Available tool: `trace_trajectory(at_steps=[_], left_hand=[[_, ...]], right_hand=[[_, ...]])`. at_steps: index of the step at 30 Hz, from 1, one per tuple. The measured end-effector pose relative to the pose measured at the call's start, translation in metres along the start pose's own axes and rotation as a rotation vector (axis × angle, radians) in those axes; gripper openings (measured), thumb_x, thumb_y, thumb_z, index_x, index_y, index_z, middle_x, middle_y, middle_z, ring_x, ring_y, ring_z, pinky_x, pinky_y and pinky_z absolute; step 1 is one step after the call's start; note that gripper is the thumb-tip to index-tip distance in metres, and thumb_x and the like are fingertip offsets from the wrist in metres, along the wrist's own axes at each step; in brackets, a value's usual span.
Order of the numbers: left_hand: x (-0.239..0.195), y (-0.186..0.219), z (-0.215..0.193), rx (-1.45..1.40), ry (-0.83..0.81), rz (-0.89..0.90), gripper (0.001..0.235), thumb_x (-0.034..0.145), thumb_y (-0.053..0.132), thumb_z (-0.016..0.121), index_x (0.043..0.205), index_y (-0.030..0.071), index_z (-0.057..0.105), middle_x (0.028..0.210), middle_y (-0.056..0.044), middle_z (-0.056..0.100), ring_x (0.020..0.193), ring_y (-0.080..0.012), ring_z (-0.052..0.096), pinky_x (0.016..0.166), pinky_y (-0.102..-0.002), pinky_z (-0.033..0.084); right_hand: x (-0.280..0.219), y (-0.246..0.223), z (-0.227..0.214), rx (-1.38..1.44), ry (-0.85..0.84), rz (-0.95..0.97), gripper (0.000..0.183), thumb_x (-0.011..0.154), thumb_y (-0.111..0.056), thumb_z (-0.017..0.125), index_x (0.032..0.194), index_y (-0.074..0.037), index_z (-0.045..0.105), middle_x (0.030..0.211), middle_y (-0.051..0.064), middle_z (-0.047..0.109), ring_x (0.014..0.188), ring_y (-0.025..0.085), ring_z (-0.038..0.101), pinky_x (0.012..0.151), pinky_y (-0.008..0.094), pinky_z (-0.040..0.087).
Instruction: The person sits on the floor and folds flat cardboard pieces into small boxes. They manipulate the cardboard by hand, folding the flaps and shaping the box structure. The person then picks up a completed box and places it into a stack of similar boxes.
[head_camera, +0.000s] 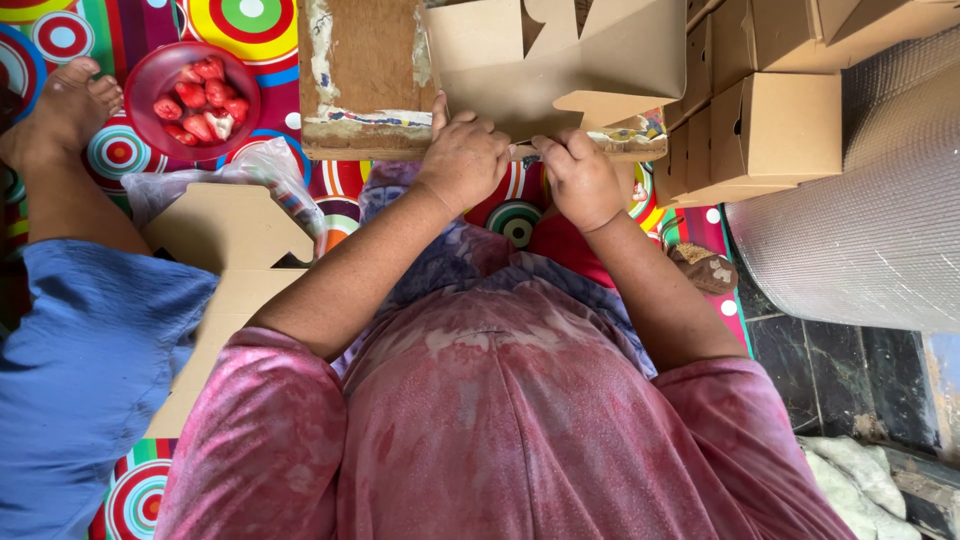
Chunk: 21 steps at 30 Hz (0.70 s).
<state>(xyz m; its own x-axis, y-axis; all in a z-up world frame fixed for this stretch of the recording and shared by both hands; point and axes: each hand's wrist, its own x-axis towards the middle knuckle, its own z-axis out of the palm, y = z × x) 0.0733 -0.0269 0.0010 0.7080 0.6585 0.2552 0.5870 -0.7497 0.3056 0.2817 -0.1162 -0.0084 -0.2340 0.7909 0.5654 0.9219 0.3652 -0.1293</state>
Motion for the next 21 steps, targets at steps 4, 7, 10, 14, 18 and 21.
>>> trace_trajectory(at_steps=[4, 7, 10, 14, 18, 21], left_hand=[[0.005, -0.004, 0.003, -0.014, -0.022, 0.037, 0.032, 0.104, 0.033, 0.053, 0.089, 0.019, 0.077, 0.080, 0.002, 0.060, 0.096, -0.0276, 0.057, 0.120, -0.068, 0.009], [0.008, -0.005, 0.000, -0.021, -0.046, 0.036, 0.034, 0.104, 0.034, 0.052, 0.088, 0.019, 0.078, 0.080, 0.003, 0.059, 0.097, -0.0264, 0.056, 0.121, -0.065, 0.009], [0.010, -0.008, 0.002, -0.019, -0.062, 0.034, 0.036, 0.104, 0.033, 0.051, 0.084, 0.020, 0.077, 0.081, 0.003, 0.058, 0.098, -0.0263, 0.057, 0.122, -0.064, 0.008], [0.011, -0.011, 0.000, -0.028, -0.060, 0.089, 0.032, 0.104, 0.031, 0.055, 0.083, 0.020, 0.077, 0.081, 0.003, 0.057, 0.097, -0.0262, 0.055, 0.121, -0.066, 0.010], [0.015, -0.014, -0.004, -0.024, -0.087, 0.093, 0.032, 0.099, 0.024, 0.062, 0.068, 0.020, 0.067, 0.080, 0.002, 0.052, 0.094, -0.0267, 0.054, 0.122, -0.067, 0.010], [0.015, -0.022, -0.007, -0.035, -0.211, 0.140, 0.015, 0.096, 0.020, 0.060, 0.091, 0.016, 0.073, 0.094, -0.004, 0.056, 0.105, -0.0281, 0.052, 0.124, -0.065, 0.009]], right_hand=[[0.004, 0.005, -0.004, -0.153, -0.139, -0.019, 0.036, 0.096, -0.013, 0.067, 0.132, -0.016, 0.068, 0.113, 0.010, 0.059, 0.081, 0.034, 0.066, 0.053, 0.048, 0.055], [0.010, 0.003, -0.010, -0.215, -0.196, -0.033, 0.034, 0.098, -0.018, 0.063, 0.132, -0.019, 0.067, 0.108, 0.008, 0.056, 0.079, 0.033, 0.063, 0.049, 0.050, 0.052], [0.011, 0.007, -0.006, -0.237, -0.179, -0.059, 0.034, 0.099, -0.018, 0.063, 0.132, -0.020, 0.068, 0.105, 0.007, 0.055, 0.075, 0.033, 0.061, 0.045, 0.050, 0.050], [0.014, 0.011, 0.001, -0.190, -0.129, -0.146, 0.034, 0.096, -0.014, 0.068, 0.130, -0.015, 0.070, 0.100, 0.009, 0.056, 0.078, 0.032, 0.059, 0.049, 0.046, 0.051], [0.025, 0.008, -0.017, -0.208, -0.280, -0.179, 0.036, 0.096, -0.019, 0.063, 0.131, -0.016, 0.069, 0.098, 0.009, 0.054, 0.077, 0.034, 0.060, 0.052, 0.050, 0.054], [0.038, 0.005, -0.028, -0.166, -0.394, -0.238, 0.039, 0.090, -0.014, 0.061, 0.128, -0.012, 0.070, 0.095, 0.010, 0.056, 0.079, 0.035, 0.062, 0.077, 0.049, 0.057]])
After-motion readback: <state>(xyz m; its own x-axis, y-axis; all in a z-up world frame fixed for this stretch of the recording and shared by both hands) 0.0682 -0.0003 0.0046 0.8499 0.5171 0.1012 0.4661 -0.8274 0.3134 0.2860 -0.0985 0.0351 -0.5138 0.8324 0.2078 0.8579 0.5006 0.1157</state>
